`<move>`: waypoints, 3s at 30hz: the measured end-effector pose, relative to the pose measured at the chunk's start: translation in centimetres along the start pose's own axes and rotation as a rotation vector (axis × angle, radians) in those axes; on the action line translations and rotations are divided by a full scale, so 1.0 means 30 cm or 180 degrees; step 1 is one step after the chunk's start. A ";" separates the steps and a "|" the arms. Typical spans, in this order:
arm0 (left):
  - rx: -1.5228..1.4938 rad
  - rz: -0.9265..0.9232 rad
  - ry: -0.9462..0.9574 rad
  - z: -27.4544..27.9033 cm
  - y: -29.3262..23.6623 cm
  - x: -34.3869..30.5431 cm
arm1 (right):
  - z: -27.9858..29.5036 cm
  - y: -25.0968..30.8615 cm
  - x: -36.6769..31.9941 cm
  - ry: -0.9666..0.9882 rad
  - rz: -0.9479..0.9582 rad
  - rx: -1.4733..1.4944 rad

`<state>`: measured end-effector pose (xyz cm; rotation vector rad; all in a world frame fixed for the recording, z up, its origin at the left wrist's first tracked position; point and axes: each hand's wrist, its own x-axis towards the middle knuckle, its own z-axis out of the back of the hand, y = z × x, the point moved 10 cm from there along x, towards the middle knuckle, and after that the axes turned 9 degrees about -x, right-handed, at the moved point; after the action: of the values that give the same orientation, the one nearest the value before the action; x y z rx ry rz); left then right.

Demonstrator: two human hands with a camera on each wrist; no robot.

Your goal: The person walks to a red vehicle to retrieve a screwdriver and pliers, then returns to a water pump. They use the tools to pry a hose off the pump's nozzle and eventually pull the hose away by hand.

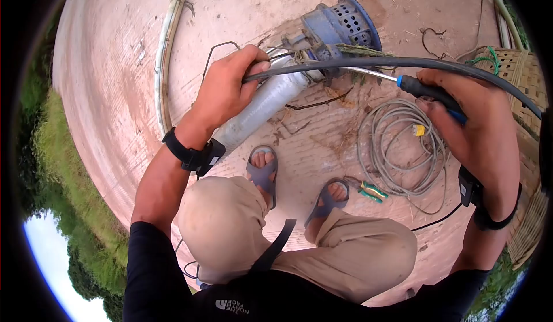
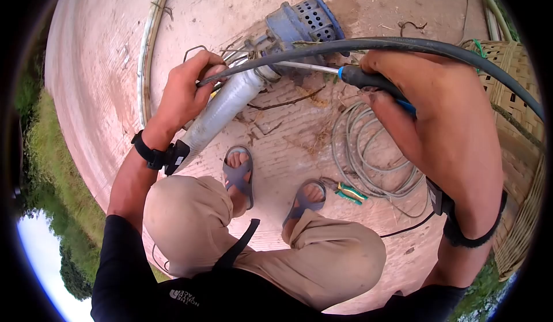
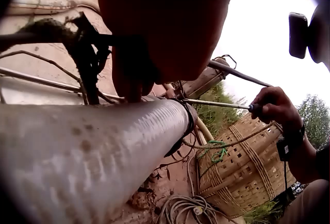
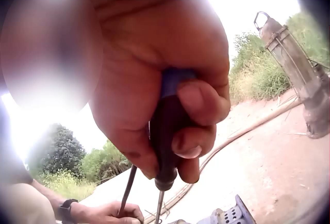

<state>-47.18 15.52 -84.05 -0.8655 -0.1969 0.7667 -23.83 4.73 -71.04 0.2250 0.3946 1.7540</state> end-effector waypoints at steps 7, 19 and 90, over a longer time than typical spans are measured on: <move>-0.0799 0.0703 0.0103 0.005 0.054 0.028 | -0.025 0.072 -0.015 0.0324 -0.0384 -0.0143; -0.0425 0.0651 0.0497 -0.086 0.040 0.006 | -0.117 0.143 -0.123 0.0065 -0.0605 -0.0272; 0.0053 0.0528 0.0339 -0.167 0.084 -0.095 | -0.903 0.019 -0.111 0.0029 -0.1822 0.3038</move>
<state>-48.31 11.53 -88.79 -0.9122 -0.0243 0.8727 -33.38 -2.44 -95.60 0.7003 1.1643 0.9004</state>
